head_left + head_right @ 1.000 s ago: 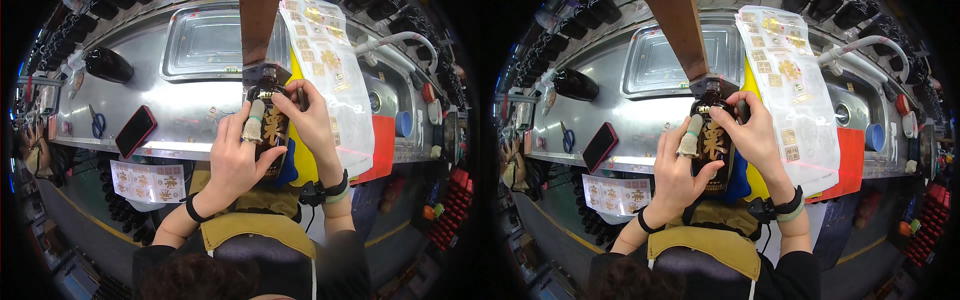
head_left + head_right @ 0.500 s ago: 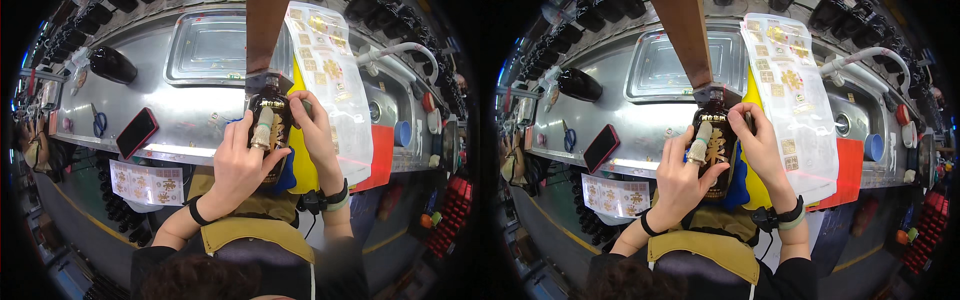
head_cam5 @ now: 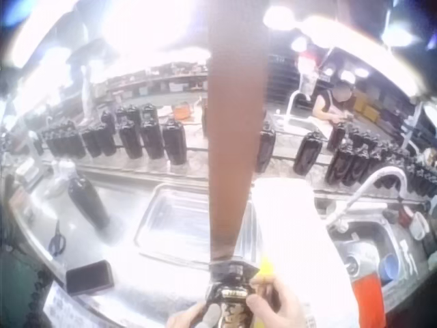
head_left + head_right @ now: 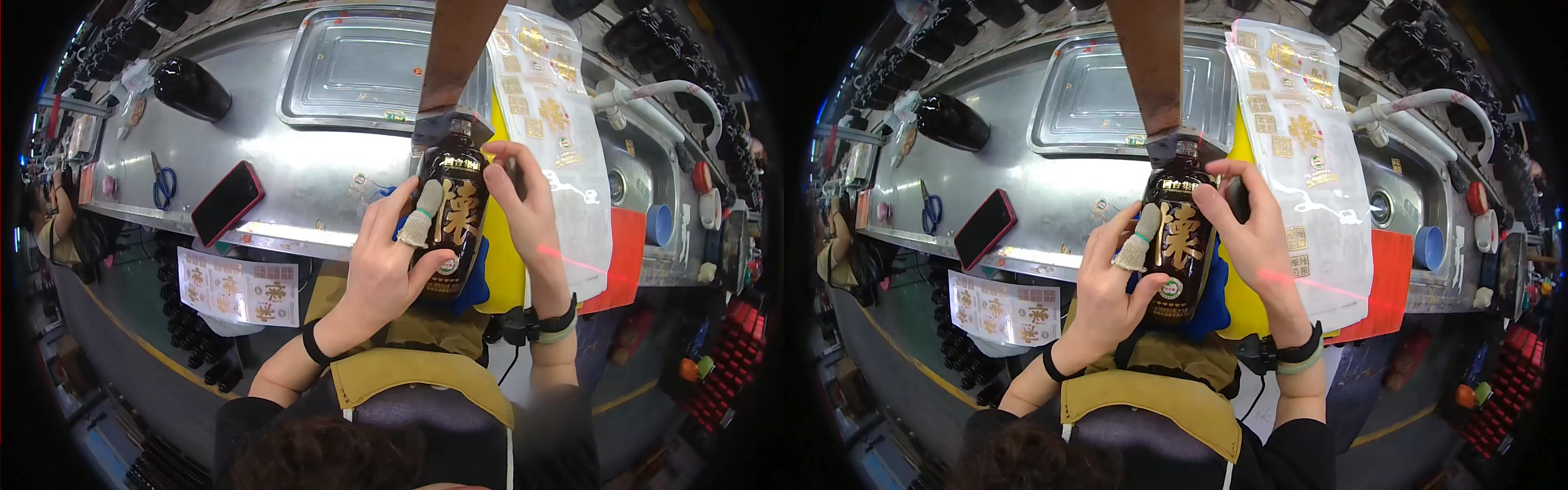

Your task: Manually applying decorative labels and stickers to ceramic liquor bottles at a workstation.

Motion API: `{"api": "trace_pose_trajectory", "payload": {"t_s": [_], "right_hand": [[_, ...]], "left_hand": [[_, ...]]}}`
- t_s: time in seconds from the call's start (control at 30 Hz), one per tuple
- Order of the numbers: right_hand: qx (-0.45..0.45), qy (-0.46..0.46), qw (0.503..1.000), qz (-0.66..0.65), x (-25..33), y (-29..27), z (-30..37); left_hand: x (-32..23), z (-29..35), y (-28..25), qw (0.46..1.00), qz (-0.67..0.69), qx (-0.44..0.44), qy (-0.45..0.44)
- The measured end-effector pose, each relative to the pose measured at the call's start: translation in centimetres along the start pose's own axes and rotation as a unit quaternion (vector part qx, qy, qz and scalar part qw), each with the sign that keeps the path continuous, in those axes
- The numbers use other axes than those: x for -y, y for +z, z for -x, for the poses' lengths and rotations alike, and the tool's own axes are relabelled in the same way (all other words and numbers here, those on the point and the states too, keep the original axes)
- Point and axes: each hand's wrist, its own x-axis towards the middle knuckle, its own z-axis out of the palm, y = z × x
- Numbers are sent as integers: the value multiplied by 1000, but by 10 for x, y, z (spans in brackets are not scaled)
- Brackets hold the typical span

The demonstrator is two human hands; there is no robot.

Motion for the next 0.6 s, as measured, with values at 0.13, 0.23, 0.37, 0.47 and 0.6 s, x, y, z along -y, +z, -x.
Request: {"api": "trace_pose_trajectory", "payload": {"t_s": [0.13, 0.23, 0.37, 0.47, 0.6], "right_hand": [[-54, -231, 937, 256, 29, -6, -3], [-25, -414, 802, 430, 42, -6, -3], [114, -529, 675, 501, 46, 11, 22], [220, -553, 668, 447, 53, 21, 44], [191, -497, 704, 470, 64, 22, 47]], "left_hand": [[8, 14, -7, 1000, 0, 17, 6], [19, 24, -16, 1000, -7, 15, -17], [37, 33, -28, 996, 13, -21, -87], [45, 38, -33, 988, 67, -73, -118], [44, 42, -35, 985, 72, -53, -148]]}}
